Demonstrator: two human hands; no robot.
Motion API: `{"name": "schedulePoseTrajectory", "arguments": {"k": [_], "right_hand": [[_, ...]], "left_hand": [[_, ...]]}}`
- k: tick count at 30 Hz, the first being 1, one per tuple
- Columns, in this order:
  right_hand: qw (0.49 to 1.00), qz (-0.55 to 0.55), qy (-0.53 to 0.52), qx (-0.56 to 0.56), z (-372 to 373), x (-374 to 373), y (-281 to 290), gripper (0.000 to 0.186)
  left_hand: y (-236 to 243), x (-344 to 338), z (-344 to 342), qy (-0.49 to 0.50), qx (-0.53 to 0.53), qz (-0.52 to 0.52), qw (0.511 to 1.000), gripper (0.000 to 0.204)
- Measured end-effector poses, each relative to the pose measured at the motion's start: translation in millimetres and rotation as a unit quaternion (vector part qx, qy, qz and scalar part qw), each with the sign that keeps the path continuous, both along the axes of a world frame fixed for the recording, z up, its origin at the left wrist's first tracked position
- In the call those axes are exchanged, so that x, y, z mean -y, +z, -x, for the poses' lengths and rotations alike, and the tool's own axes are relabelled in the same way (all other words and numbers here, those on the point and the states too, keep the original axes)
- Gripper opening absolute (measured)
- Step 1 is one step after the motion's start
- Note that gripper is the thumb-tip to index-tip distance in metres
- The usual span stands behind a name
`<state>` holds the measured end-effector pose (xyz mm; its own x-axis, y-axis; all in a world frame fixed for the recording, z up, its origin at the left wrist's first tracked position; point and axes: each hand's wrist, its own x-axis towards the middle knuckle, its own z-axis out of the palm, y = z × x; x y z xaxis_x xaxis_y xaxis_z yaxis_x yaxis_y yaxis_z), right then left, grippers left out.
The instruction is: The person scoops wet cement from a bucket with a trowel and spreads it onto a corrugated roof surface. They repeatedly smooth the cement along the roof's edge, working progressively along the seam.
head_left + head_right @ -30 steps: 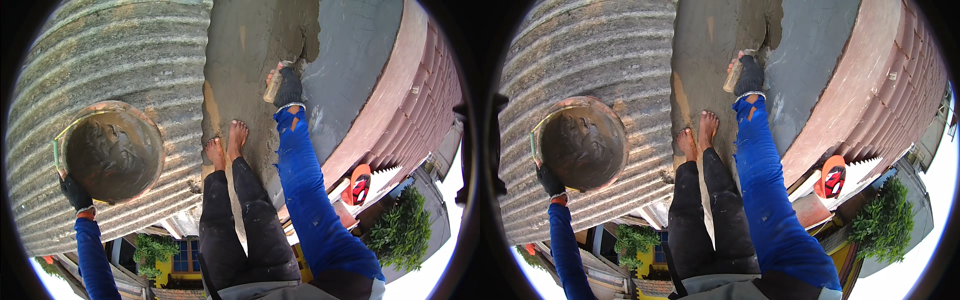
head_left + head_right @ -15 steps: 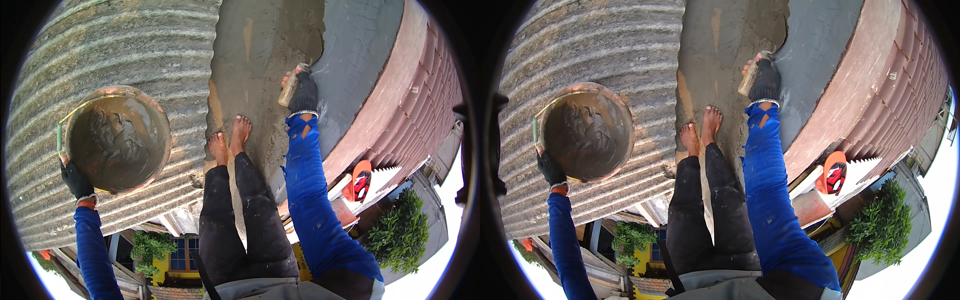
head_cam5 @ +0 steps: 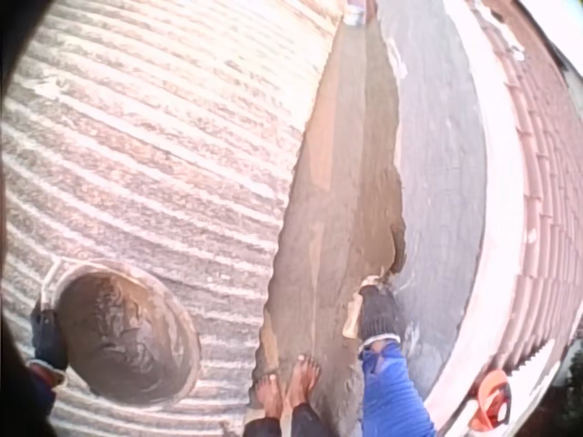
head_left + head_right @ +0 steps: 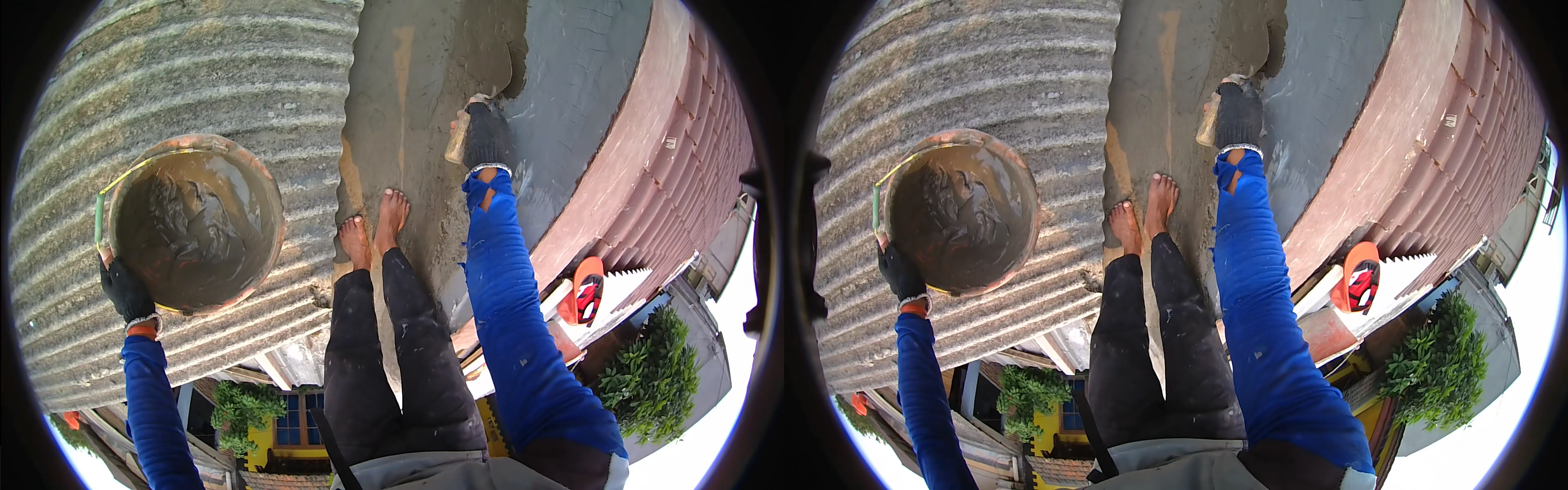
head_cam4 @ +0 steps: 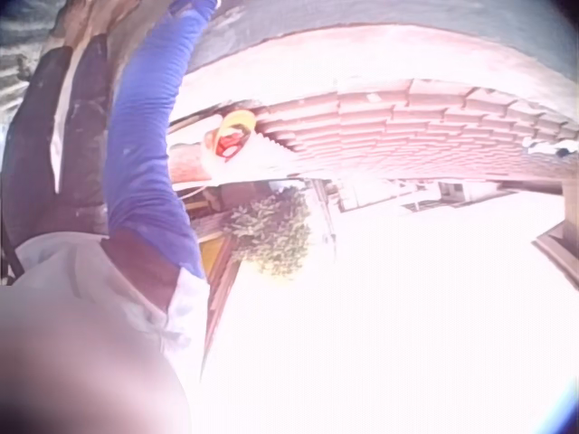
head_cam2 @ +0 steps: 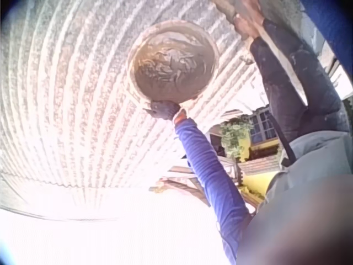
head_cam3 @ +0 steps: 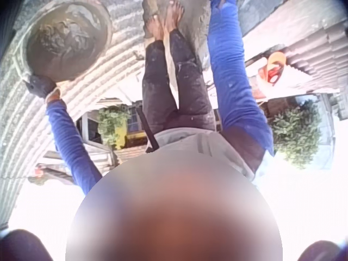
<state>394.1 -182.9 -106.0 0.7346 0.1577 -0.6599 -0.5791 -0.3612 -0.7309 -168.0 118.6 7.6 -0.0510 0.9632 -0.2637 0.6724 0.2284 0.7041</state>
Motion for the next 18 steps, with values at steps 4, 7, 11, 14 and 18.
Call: {"name": "schedulePoseTrajectory", "arguments": {"k": [4, 7, 11, 14, 18], "right_hand": [[0.999, 0.018, 0.012, 0.031, -21, -2, -24, 0.035], [0.998, 0.028, 0.015, 0.055, -26, 1, -37, 0.034], [0.999, -0.011, 0.008, 0.029, -31, 7, -53, 0.033], [1.0, -0.026, 0.009, -0.001, -39, 7, -66, 0.033], [0.996, 0.014, 0.013, -0.086, -39, 6, -78, 0.032]], "left_hand": [[2, 2, -4, 0.005, 0.021, 0.003, 1.0, 0.053], [2, 2, -1, 0.003, 0.019, 0.008, 1.0, 0.052], [-1, -3, 10, -0.049, -0.075, -0.032, 0.995, 0.052], [-2, -4, 14, -0.046, -0.077, -0.026, 0.996, 0.051], [3, -1, 6, -0.001, -0.034, 0.003, 0.999, 0.051]]}}
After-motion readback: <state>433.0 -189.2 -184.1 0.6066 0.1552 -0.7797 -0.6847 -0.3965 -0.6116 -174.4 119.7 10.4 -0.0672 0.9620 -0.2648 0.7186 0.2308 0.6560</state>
